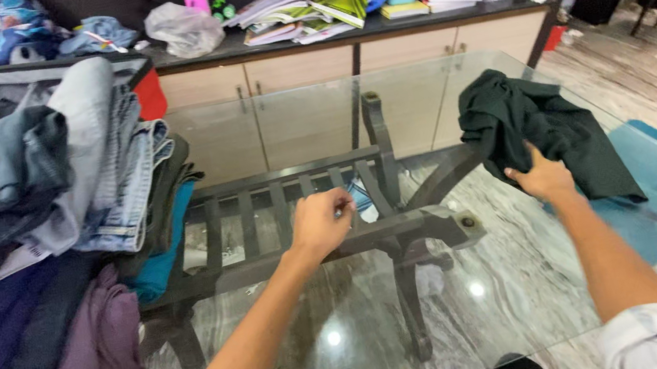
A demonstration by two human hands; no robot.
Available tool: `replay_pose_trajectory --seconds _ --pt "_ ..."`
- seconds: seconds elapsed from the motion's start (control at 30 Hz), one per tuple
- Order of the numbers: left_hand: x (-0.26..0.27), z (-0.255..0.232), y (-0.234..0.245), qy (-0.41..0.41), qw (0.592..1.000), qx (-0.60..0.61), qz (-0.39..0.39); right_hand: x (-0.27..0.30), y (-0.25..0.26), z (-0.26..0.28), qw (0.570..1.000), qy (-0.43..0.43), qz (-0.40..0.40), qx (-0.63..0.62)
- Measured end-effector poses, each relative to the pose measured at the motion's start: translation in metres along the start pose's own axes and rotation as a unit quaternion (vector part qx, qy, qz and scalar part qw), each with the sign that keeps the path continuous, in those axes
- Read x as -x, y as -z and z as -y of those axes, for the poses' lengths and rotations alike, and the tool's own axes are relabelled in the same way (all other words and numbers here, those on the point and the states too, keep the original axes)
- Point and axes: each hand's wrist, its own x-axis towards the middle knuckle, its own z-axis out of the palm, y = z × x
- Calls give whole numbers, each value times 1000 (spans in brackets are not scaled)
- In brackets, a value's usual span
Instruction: The person folds a dark blue t-shirt and a pair of dark green trousers on a glass table. They smooth and align the garments, fold sleeves and legs, and roll the items into compact bundles before placing them into a suitcase.
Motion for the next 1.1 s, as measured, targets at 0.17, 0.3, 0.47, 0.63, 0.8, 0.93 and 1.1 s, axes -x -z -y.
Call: replay_pose_trajectory --seconds 0.17,0.3,0.47,0.63,0.8,0.93,1.1 --pt "11 14 -16 68 997 37 8 32 -29 45 992 63 -93 57" --pt "21 20 -35 93 992 85 3 91 -35 108 972 183 -122 78" --pt "31 21 -49 133 981 141 -14 173 -14 183 961 252 -82 75" --pt "35 25 -45 172 967 188 -18 225 14 230 950 312 4 -22" --pt "48 35 -47 163 961 177 -133 241 17 241 903 365 72 -214" --pt "55 57 -43 208 940 247 -114 234 2 225 901 326 33 -285" --pt "63 69 -49 162 930 312 -104 201 -23 195 904 280 -245 -208"
